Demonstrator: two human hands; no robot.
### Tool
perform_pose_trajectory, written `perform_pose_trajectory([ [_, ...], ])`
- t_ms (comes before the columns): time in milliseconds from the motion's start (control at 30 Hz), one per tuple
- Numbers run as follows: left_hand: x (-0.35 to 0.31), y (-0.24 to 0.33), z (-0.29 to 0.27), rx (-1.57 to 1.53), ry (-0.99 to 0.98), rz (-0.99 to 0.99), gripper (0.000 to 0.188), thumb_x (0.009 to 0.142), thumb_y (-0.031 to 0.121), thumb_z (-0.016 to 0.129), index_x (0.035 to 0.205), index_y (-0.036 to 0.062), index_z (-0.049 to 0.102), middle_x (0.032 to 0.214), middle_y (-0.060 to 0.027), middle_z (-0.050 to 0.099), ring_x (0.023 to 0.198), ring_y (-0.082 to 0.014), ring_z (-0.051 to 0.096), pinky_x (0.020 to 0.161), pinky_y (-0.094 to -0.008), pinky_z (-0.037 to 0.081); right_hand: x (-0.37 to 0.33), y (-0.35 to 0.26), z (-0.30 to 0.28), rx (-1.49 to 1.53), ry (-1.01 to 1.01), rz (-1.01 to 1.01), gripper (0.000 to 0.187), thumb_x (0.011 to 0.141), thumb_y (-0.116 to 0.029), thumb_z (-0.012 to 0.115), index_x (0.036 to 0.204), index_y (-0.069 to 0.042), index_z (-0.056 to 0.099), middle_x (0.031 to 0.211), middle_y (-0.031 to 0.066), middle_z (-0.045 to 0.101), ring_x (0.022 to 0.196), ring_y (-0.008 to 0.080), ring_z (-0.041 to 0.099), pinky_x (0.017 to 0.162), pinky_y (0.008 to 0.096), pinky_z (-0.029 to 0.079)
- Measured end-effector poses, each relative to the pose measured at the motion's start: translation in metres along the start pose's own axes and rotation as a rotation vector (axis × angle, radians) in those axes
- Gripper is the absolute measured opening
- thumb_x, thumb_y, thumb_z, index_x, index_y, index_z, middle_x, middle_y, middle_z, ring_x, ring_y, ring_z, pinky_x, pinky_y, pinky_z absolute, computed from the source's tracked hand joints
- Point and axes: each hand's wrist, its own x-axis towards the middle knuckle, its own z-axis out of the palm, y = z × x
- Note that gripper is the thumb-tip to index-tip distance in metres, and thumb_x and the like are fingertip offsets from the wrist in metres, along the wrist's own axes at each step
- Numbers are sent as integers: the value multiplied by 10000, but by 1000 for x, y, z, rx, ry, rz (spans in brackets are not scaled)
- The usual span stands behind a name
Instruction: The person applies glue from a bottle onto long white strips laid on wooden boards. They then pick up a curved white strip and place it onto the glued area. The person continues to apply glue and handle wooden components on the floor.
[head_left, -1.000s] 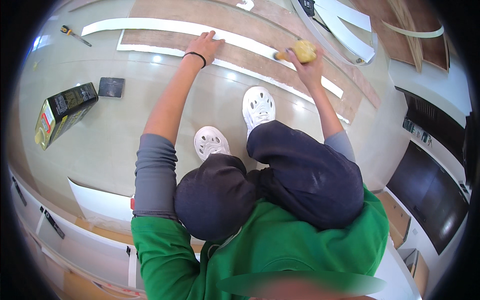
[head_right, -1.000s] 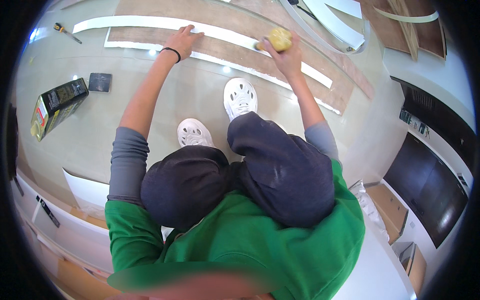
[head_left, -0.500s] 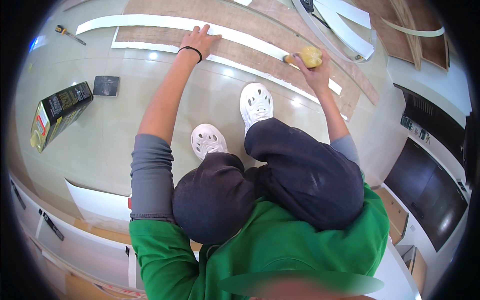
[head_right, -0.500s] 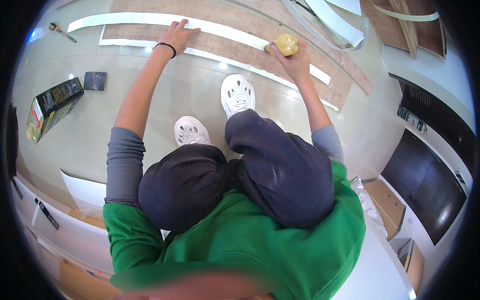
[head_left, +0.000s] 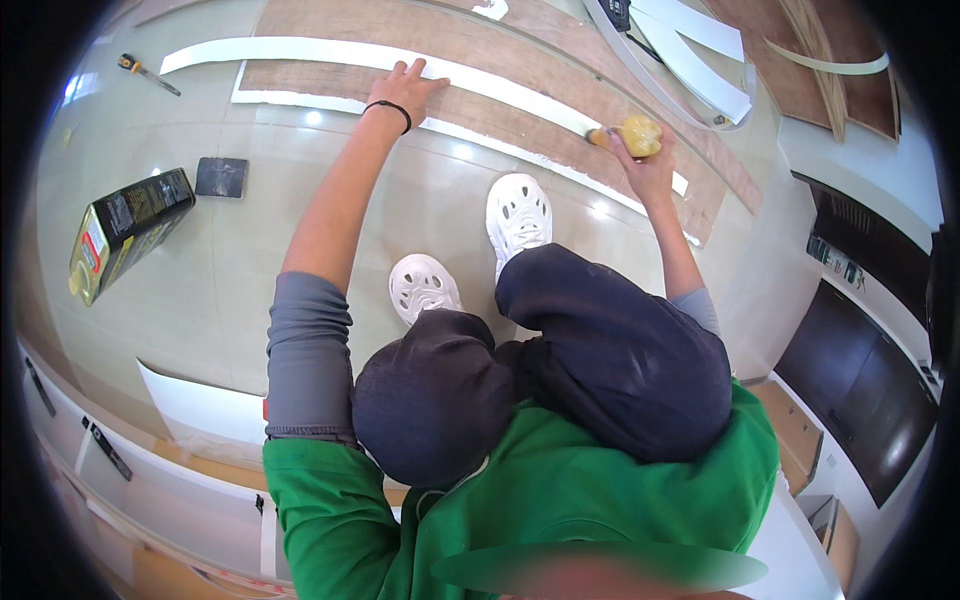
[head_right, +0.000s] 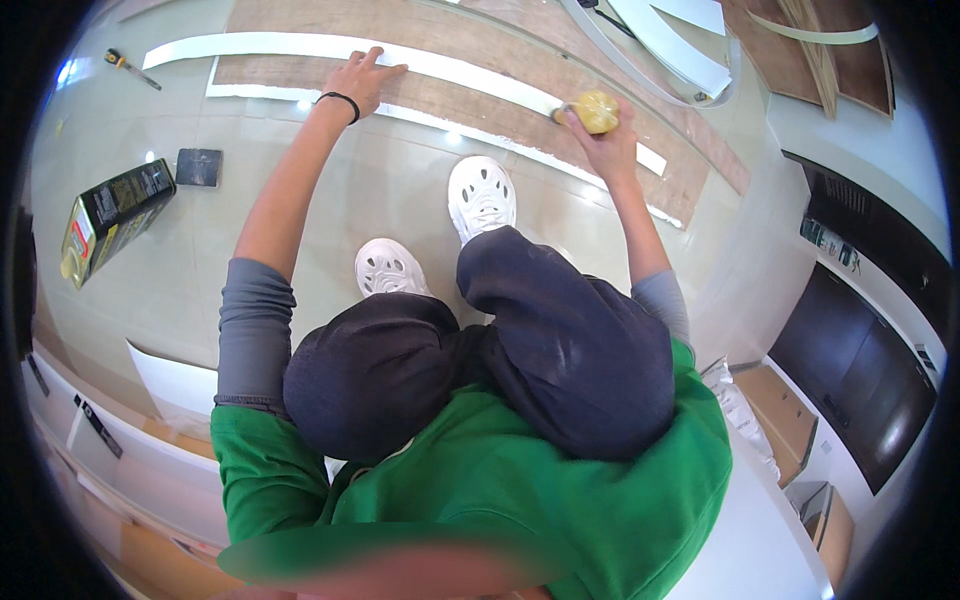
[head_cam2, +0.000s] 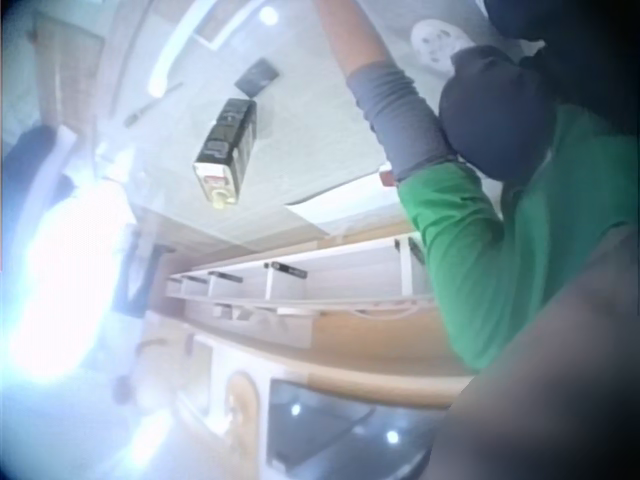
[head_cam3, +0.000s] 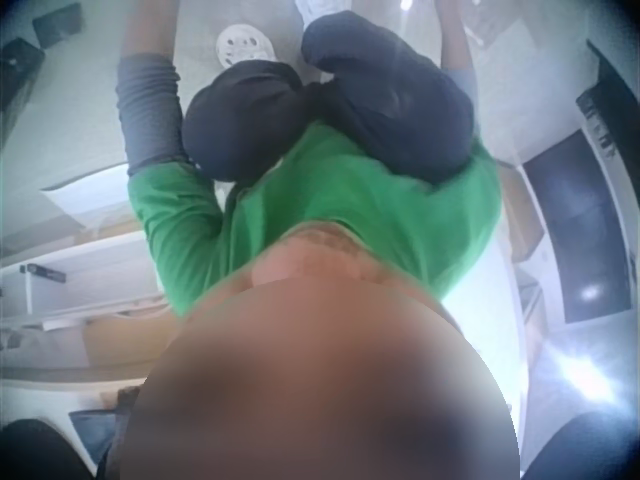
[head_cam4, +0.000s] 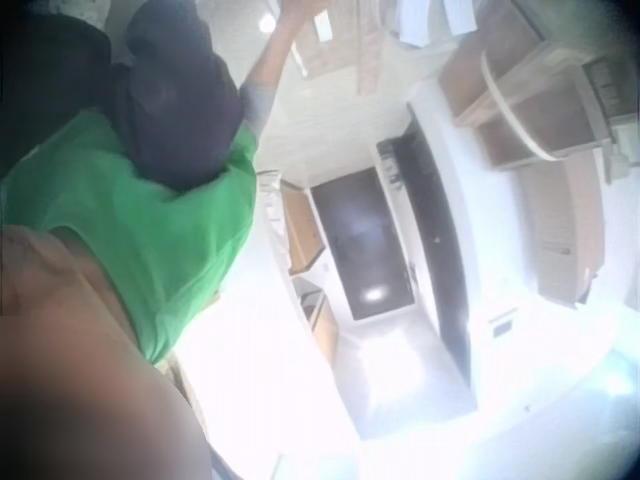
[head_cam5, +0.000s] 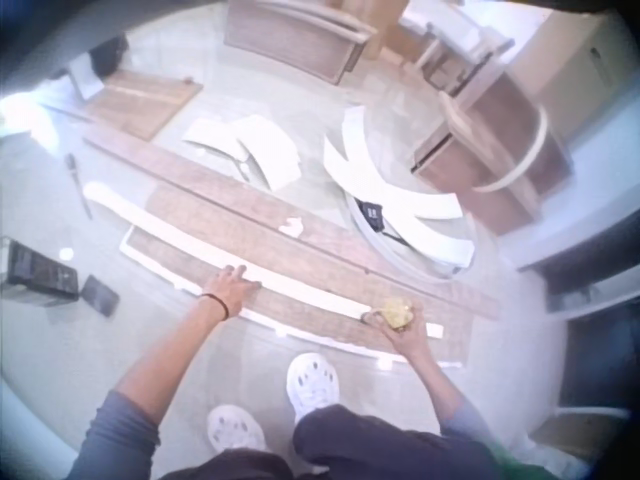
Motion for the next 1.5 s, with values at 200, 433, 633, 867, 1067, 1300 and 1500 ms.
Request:
perform_pose_trajectory([
  [200, 19, 1, 14, -14, -37, 4, 616, 831, 51, 582, 1337, 387, 476, 1461, -121, 350, 1324, -328, 384, 1020, -446, 440, 10, 16, 11, 43, 82, -97, 664, 773, -333, 792, 1195, -24, 382, 991, 171, 649, 889, 308, 673, 760, 398, 527],
  [433, 0, -3, -4, -56, -31, 23, 633, 801, 24, 576, 1345, 335, 487, 1437, -111, 348, 1276, -327, 409, 965, -441, 476, 47, -39, 36, 148, -51, 66, 635, 794, -317, 777, 1193, -30, 374, 955, 153, 642, 884, 269, 659, 740, 375, 523],
  [633, -5, -2, -2, -25, -41, 0, 610, 839, 91, 606, 1371, 340, 444, 1472, -85, 312, 1309, -310, 381, 970, -416, 474, 23, -1, -3, 16, 77, 91, 673, 795, -382, 761, 1200, -5, 378, 941, 188, 660, 840, 303, 682, 715, 368, 535],
  [867, -2, 0, -10, -25, -86, 5, 702, 805, -15, 563, 1382, 361, 423, 1469, -87, 294, 1323, -318, 362, 983, -427, 486, 1, 16, -18, -1, 96, 209, 700, 802, -386, 753, 1223, 9, 357, 950, 206, 663, 837, 293, 692, 701, 361, 546],
  [1067, -2, -2, -7, -17, -80, 26, 679, 802, -20, 546, 1377, 323, 437, 1469, -77, 323, 1300, -302, 399, 991, -421, 479, -10, 15, -14, 53, 164, 219, 700, 795, -391, 759, 1222, 5, 371, 960, 200, 662, 843, 278, 689, 713, 349, 543],
  [1300, 11, -32, 22, -154, 40, 68, 537, 833, -12, 510, 1345, 147, 471, 1476, -65, 339, 1297, -281, 408, 1047, -384, 419, 28, -25, 48, 228, 74, 33, 659, 804, -405, 746, 1205, -20, 392, 943, 160, 666, 830, 273, 684, 720, 361, 541],
  [1500, -7, -35, -5, -119, -7, -12, 597, 800, -31, 523, 1351, 192, 473, 1469, -67, 344, 1273, -312, 426, 1024, -410, 437, 77, -80, 71, 276, -99, 2, 726, 803, -440, 736, 1245, -32, 329, 962, 156, 662, 826, 297, 684, 725, 385, 546],
])
